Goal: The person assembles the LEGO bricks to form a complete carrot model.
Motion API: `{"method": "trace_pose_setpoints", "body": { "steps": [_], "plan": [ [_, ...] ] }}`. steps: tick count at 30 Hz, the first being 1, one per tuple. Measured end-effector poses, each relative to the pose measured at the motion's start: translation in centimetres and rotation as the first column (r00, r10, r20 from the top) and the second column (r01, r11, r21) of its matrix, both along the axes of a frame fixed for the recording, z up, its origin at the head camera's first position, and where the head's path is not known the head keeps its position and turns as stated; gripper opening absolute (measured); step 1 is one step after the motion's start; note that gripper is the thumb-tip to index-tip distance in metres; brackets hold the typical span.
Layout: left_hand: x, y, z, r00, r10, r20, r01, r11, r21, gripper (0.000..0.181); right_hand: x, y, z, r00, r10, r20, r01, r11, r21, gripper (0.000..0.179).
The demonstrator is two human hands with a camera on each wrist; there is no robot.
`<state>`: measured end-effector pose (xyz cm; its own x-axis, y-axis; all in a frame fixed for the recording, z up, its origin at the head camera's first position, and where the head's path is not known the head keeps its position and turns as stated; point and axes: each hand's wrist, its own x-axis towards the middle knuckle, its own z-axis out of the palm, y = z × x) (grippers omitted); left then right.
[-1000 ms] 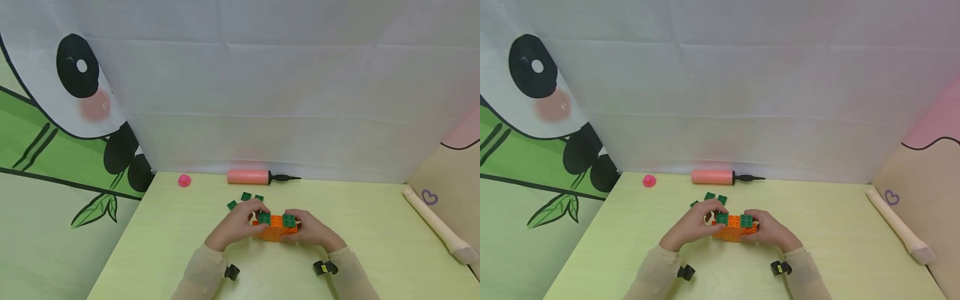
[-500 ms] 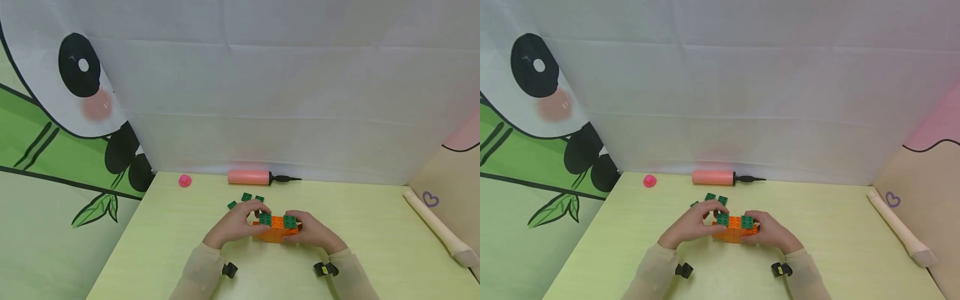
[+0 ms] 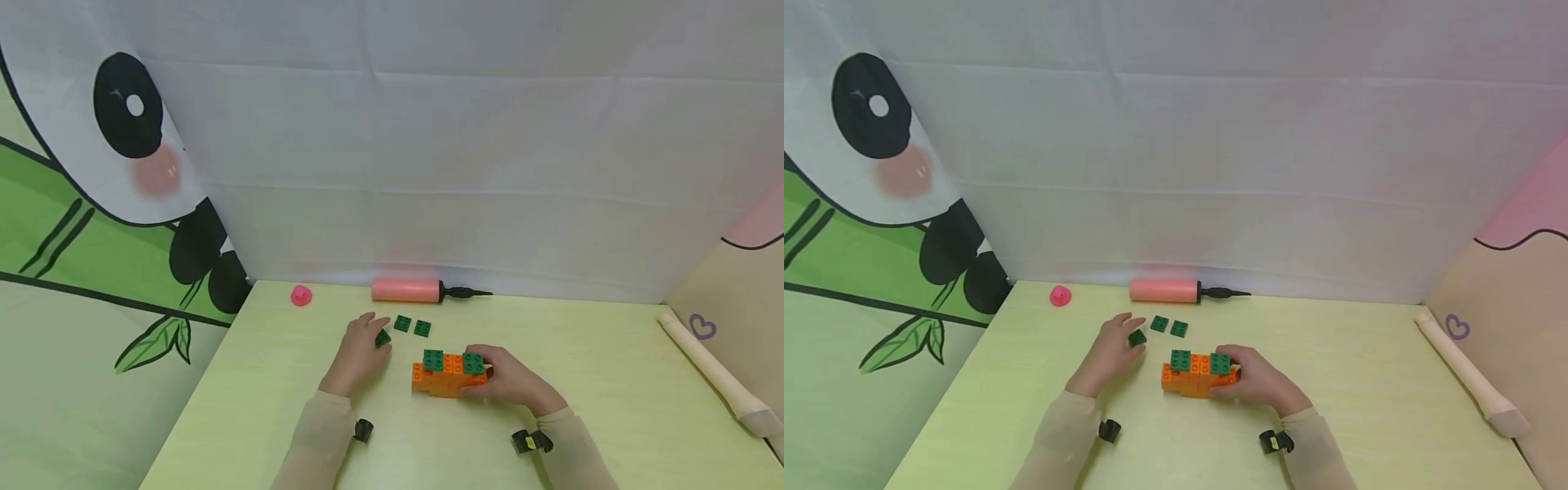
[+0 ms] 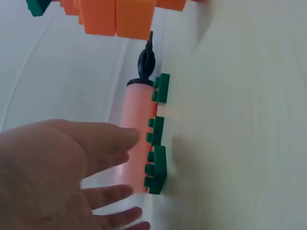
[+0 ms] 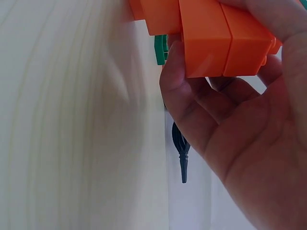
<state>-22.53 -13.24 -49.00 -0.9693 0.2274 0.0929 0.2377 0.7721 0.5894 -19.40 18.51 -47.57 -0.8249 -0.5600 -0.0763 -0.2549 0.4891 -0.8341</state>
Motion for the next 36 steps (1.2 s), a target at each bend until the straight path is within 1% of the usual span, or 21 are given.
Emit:
{"method": "trace_pose_setpoints", "body": {
  "steps": [1, 3, 5, 8, 13, 16, 18, 23, 25, 28, 30, 32, 36],
  "plan": [
    [0.0, -0.1, -0.2, 1.000, -0.005, 0.020, 0.005, 0.999, -0.035, 0.051, 0.0, 0.0, 0.0, 1.000, 0.000, 0.002, 0.000, 1.000, -0.001, 0.036],
    [0.0, -0.4, -0.5, 0.999, -0.023, 0.046, 0.026, 0.997, -0.077, 0.054, 0.1, 0.0, 0.0, 1.000, 0.000, 0.003, 0.000, 1.000, 0.001, 0.036],
    [-0.1, -0.5, -0.7, 0.998, -0.044, 0.050, 0.049, 0.994, -0.100, 0.051, 0.1, 0.0, 0.1, 1.000, -0.002, 0.001, 0.002, 1.000, 0.006, 0.036],
    [-0.2, -0.5, -1.0, 0.998, -0.059, 0.020, 0.061, 0.991, -0.120, 0.044, 0.1, 0.0, 0.1, 1.000, -0.007, 0.004, 0.007, 1.000, 0.010, 0.037],
    [-0.3, -0.5, -1.3, 0.997, -0.058, -0.058, 0.051, 0.992, -0.115, 0.031, 0.1, 0.0, 0.1, 1.000, -0.006, 0.023, 0.006, 1.000, -0.007, 0.037],
    [-0.3, -0.5, -1.3, 0.996, -0.051, -0.074, 0.043, 0.993, -0.110, 0.027, 0.0, 0.0, 0.0, 1.000, -0.001, 0.023, 0.001, 1.000, -0.012, 0.036],
    [-0.3, -0.5, -1.2, 0.997, -0.043, -0.069, 0.035, 0.993, -0.115, 0.028, 0.0, 0.0, 0.0, 1.000, 0.000, 0.021, 0.000, 1.000, -0.010, 0.037],
    [-0.3, -0.6, -1.3, 0.998, -0.008, -0.059, 0.000, 0.991, -0.137, 0.048, 0.1, 0.0, 0.0, 1.000, -0.001, 0.027, 0.001, 1.000, -0.017, 0.037],
    [-0.3, -0.7, -1.3, 0.998, 0.015, -0.062, -0.024, 0.989, -0.143, 0.052, 0.1, 0.0, 0.1, 1.000, -0.001, 0.029, 0.002, 1.000, -0.020, 0.037],
    [-0.4, -0.8, -1.4, 0.996, 0.039, -0.078, -0.050, 0.988, -0.147, 0.042, 0.1, 0.0, 0.1, 1.000, -0.005, 0.030, 0.006, 1.000, -0.016, 0.037],
    [-0.4, -0.9, -1.4, 0.995, 0.040, -0.092, -0.054, 0.987, -0.154, 0.032, 0.1, 0.0, 0.1, 1.000, -0.007, 0.026, 0.007, 1.000, -0.010, 0.037],
    [-0.4, -0.9, -1.4, 0.995, 0.037, -0.095, -0.052, 0.987, -0.153, 0.026, 0.1, 0.0, 0.1, 1.000, -0.005, 0.020, 0.005, 1.000, -0.006, 0.038],
    [-0.3, -0.9, -1.3, 0.996, 0.052, -0.074, -0.062, 0.988, -0.142, 0.025, 0.1, 0.0, 0.1, 1.000, -0.002, 0.006, 0.002, 1.000, 0.002, 0.038]
  ]
}}
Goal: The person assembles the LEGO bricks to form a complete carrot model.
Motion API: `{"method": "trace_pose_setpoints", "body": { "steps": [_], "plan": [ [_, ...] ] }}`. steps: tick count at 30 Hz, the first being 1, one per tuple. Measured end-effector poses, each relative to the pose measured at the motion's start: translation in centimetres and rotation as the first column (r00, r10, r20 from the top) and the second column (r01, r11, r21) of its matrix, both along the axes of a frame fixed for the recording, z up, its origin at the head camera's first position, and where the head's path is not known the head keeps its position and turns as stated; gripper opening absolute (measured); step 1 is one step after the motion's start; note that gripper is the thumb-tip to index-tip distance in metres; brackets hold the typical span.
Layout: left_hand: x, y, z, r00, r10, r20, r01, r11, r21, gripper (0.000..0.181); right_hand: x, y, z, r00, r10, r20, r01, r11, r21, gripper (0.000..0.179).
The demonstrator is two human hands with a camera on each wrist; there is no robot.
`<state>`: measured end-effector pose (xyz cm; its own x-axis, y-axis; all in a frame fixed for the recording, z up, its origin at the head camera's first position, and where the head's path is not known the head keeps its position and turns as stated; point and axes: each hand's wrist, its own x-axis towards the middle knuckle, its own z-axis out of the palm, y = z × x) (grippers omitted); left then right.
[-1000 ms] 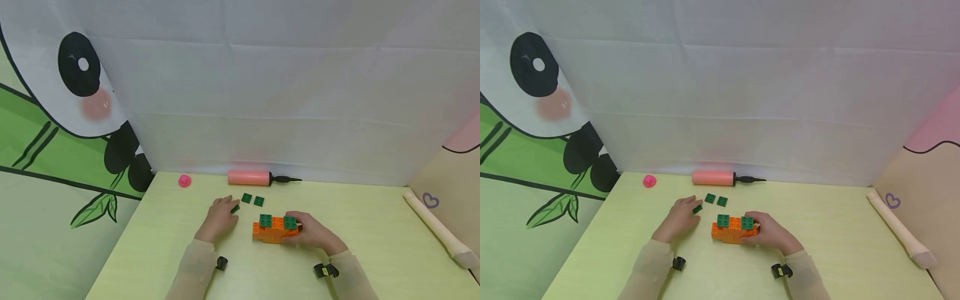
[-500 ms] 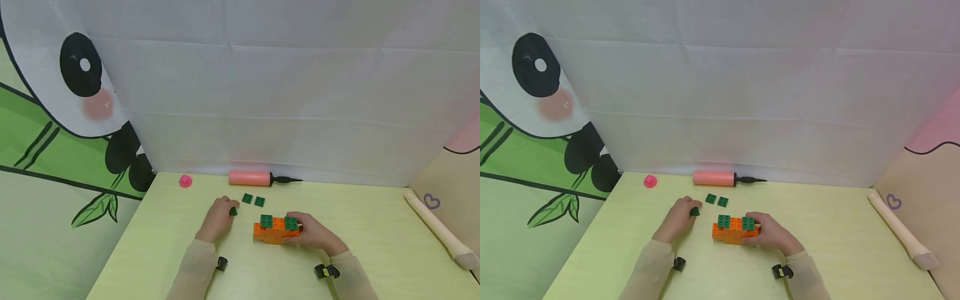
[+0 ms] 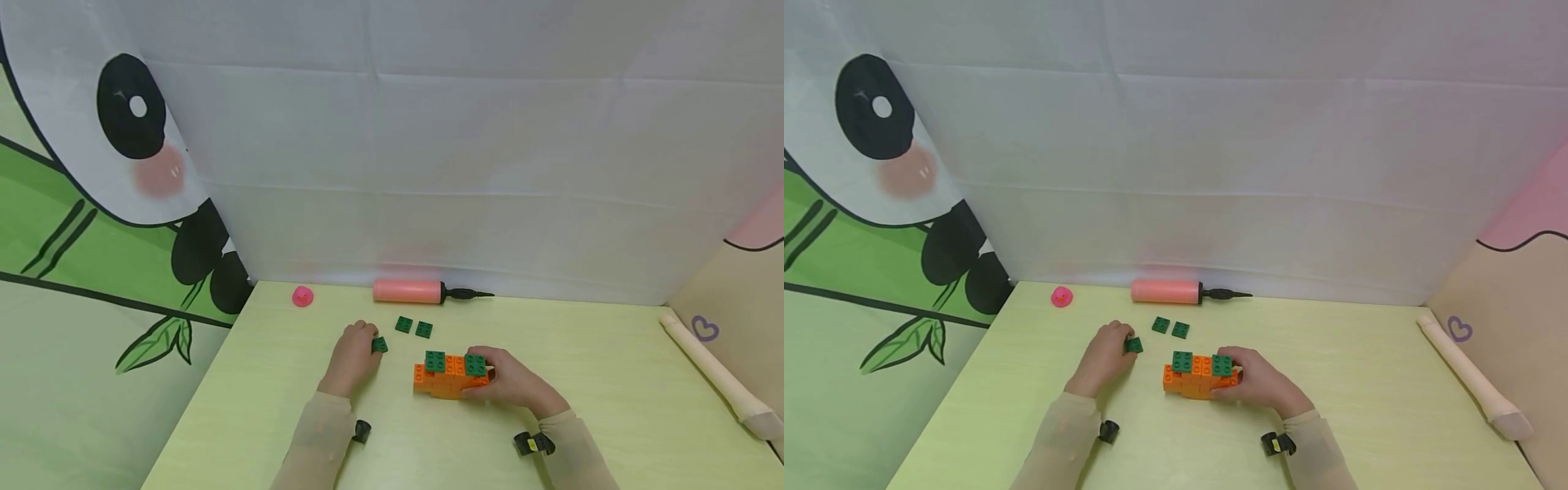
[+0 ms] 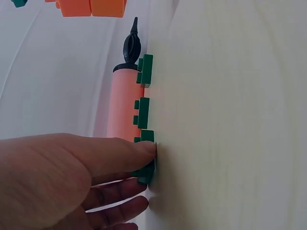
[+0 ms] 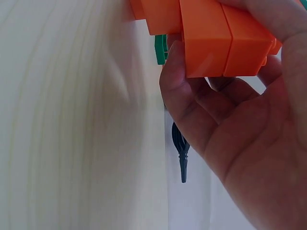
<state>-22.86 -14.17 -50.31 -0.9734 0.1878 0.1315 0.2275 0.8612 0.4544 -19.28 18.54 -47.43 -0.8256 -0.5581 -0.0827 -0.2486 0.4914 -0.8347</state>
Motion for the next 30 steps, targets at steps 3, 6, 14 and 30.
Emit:
{"method": "trace_pose_setpoints", "body": {
  "steps": [3, 6, 14, 30],
  "plan": [
    [0.1, -0.1, 0.1, 1.000, 0.017, 0.011, -0.017, 1.000, 0.011, 0.024, 0.0, -0.1, 0.1, 1.000, -0.004, -0.004, 0.004, 1.000, 0.005, 0.039],
    [0.1, -0.2, 0.2, 1.000, 0.021, 0.014, -0.021, 1.000, 0.016, 0.019, 0.1, -0.1, 0.1, 1.000, -0.003, -0.007, 0.003, 1.000, 0.003, 0.040],
    [0.1, 0.0, 0.9, 0.996, 0.016, 0.087, -0.024, 0.996, 0.089, 0.018, 0.1, -0.1, 0.0, 1.000, -0.006, -0.007, 0.006, 1.000, 0.006, 0.039],
    [1.9, 2.3, 5.8, 0.985, -0.120, -0.125, 0.159, 0.912, 0.377, 0.027, 0.1, -0.2, 0.2, 1.000, -0.003, 0.013, 0.003, 1.000, -0.014, 0.038]
  ]
}}
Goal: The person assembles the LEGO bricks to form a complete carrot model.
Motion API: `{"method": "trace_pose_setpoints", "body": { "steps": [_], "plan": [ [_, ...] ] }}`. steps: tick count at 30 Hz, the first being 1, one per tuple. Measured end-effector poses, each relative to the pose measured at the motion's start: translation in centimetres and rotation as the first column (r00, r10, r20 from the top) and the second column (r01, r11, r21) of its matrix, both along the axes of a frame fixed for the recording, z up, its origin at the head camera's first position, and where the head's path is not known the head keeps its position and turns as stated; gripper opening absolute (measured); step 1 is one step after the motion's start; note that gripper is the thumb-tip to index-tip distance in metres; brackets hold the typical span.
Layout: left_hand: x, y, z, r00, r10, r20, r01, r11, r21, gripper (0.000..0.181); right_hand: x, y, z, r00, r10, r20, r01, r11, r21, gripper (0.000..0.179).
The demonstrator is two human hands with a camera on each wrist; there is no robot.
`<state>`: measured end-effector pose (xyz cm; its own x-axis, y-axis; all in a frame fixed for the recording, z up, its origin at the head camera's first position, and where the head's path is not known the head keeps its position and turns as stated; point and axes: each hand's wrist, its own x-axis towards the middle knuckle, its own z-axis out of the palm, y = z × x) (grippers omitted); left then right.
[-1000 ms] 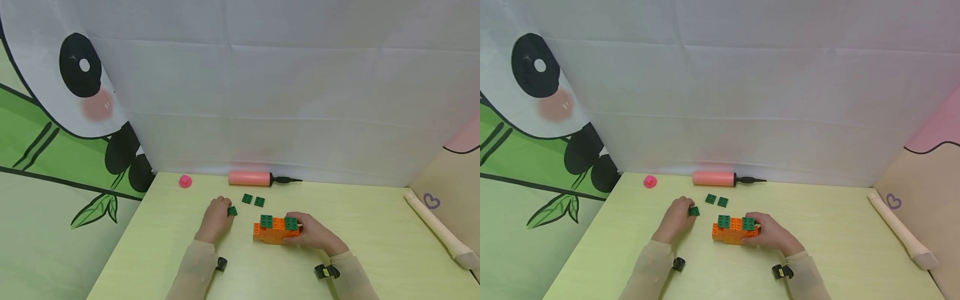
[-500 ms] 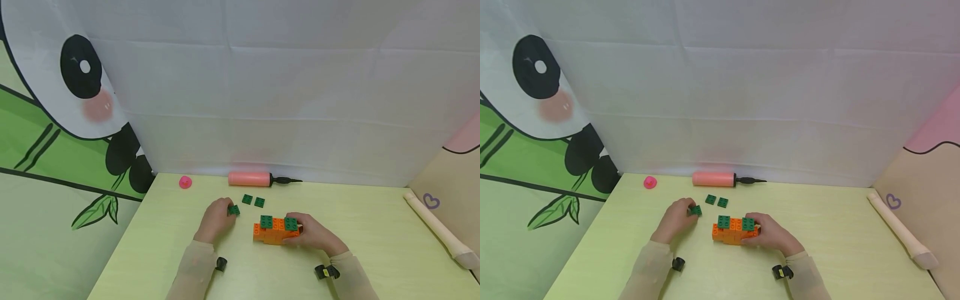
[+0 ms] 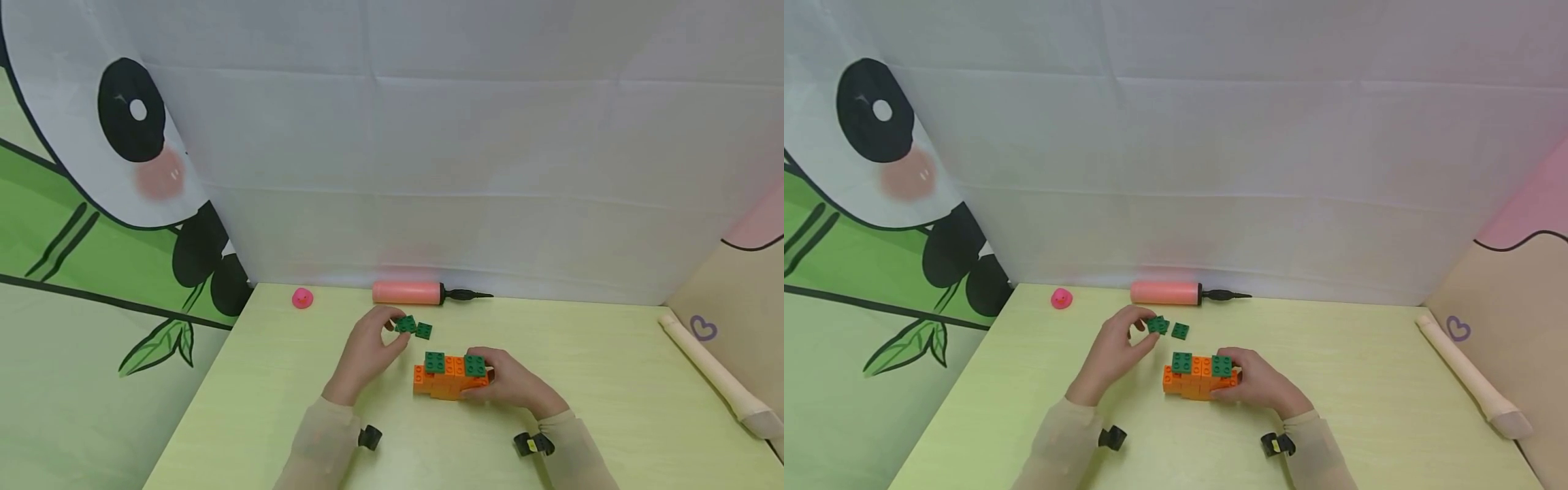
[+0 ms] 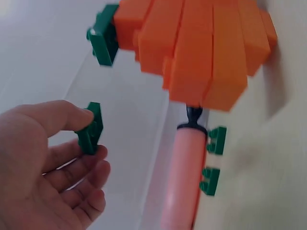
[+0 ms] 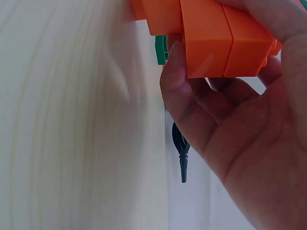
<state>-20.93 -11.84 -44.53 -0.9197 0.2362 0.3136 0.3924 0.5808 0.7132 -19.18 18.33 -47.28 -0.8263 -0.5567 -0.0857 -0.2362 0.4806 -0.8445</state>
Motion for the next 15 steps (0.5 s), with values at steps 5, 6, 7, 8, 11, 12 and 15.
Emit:
{"method": "trace_pose_setpoints", "body": {
  "steps": [5, 6, 7, 8, 11, 12, 15],
  "plan": [
    [0.9, 1.3, 0.7, 0.993, -0.101, -0.056, 0.106, 0.991, 0.083, 0.025, 0.0, 0.0, 0.0, 1.000, 0.010, -0.010, -0.010, 1.000, -0.004, 0.037],
    [1.0, 1.6, 0.8, 0.991, -0.122, -0.059, 0.127, 0.988, 0.092, 0.025, 0.0, 0.0, 0.0, 1.000, 0.012, -0.009, -0.012, 1.000, -0.005, 0.037],
    [1.2, 1.8, 0.9, 0.988, -0.142, -0.061, 0.147, 0.984, 0.096, 0.025, 0.0, 0.0, 0.0, 1.000, 0.014, -0.009, -0.014, 1.000, -0.006, 0.037],
    [1.3, 2.1, 0.9, 0.985, -0.160, -0.057, 0.166, 0.981, 0.100, 0.025, 0.0, 0.0, 0.0, 1.000, 0.016, -0.010, -0.016, 1.000, -0.007, 0.036],
    [1.6, 2.8, 1.0, 0.977, -0.212, -0.039, 0.214, 0.972, 0.093, 0.024, 0.0, -0.1, 0.0, 1.000, 0.023, -0.004, -0.023, 1.000, -0.016, 0.034],
    [1.8, 3.0, 0.9, 0.974, -0.223, -0.037, 0.226, 0.970, 0.085, 0.024, 0.0, -0.1, 0.0, 1.000, 0.025, -0.004, -0.025, 1.000, -0.017, 0.034],
    [2.1, 3.8, 0.8, 0.966, -0.255, -0.041, 0.257, 0.965, 0.049, 0.023, 0.0, 0.0, -0.1, 0.999, 0.032, -0.010, -0.032, 0.999, -0.026, 0.034]
  ]
}}
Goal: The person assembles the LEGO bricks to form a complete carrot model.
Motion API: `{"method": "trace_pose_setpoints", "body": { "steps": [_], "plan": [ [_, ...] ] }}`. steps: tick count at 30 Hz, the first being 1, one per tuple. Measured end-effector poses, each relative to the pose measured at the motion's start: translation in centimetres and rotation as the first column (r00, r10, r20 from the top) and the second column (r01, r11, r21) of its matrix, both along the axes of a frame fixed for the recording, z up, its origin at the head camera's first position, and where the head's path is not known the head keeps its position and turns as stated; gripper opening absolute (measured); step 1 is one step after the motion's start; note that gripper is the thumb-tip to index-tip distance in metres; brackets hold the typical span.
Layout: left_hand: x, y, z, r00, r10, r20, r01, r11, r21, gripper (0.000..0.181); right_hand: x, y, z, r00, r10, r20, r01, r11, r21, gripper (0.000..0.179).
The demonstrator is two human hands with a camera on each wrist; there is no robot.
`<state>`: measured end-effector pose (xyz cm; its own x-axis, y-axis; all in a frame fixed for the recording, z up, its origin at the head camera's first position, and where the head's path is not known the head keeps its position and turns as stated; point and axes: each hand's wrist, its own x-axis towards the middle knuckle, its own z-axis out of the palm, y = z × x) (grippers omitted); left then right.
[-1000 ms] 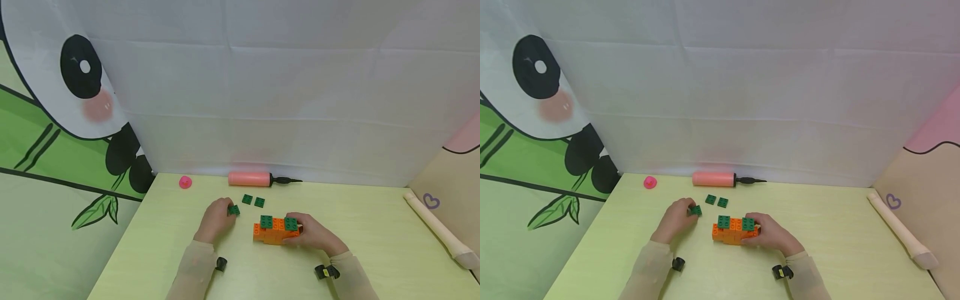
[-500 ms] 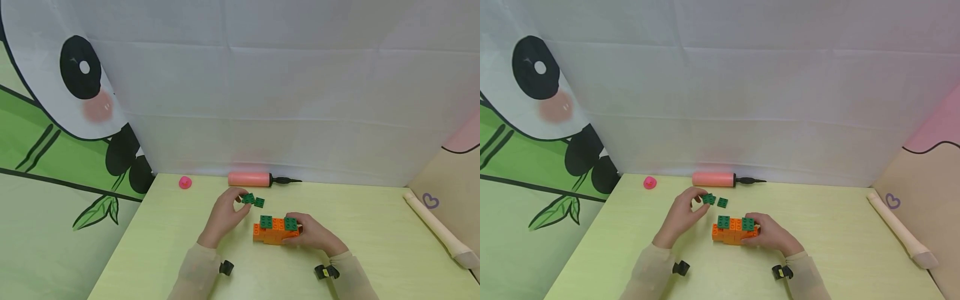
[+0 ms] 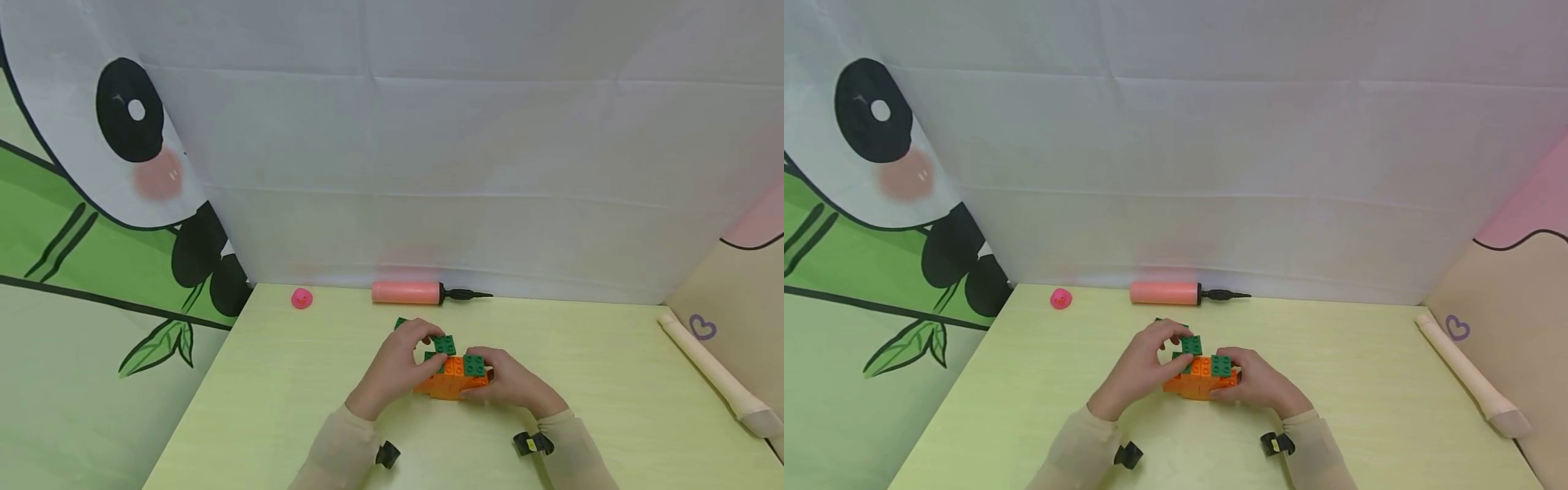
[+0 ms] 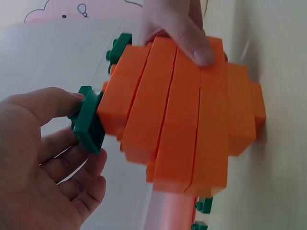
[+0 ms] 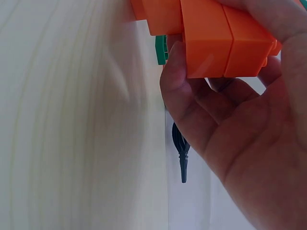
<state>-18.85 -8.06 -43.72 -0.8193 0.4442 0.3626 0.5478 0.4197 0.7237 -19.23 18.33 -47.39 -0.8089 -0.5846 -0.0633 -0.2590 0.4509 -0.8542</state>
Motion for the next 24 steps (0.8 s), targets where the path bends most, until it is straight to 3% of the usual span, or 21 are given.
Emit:
{"method": "trace_pose_setpoints", "body": {
  "steps": [11, 24],
  "plan": [
    [0.46, 1.06, -0.10, 0.996, -0.075, -0.044, 0.072, 0.995, -0.072, 0.021, -0.11, 0.01, -0.10, 1.000, 0.016, -0.022, -0.017, 0.999, -0.029, 0.038],
    [0.51, 0.92, -0.08, 0.993, -0.109, 0.050, 0.112, 0.993, -0.048, 0.019, -0.12, -0.07, -0.16, 0.999, 0.023, -0.029, -0.025, 0.998, -0.052, 0.030]
  ]
}}
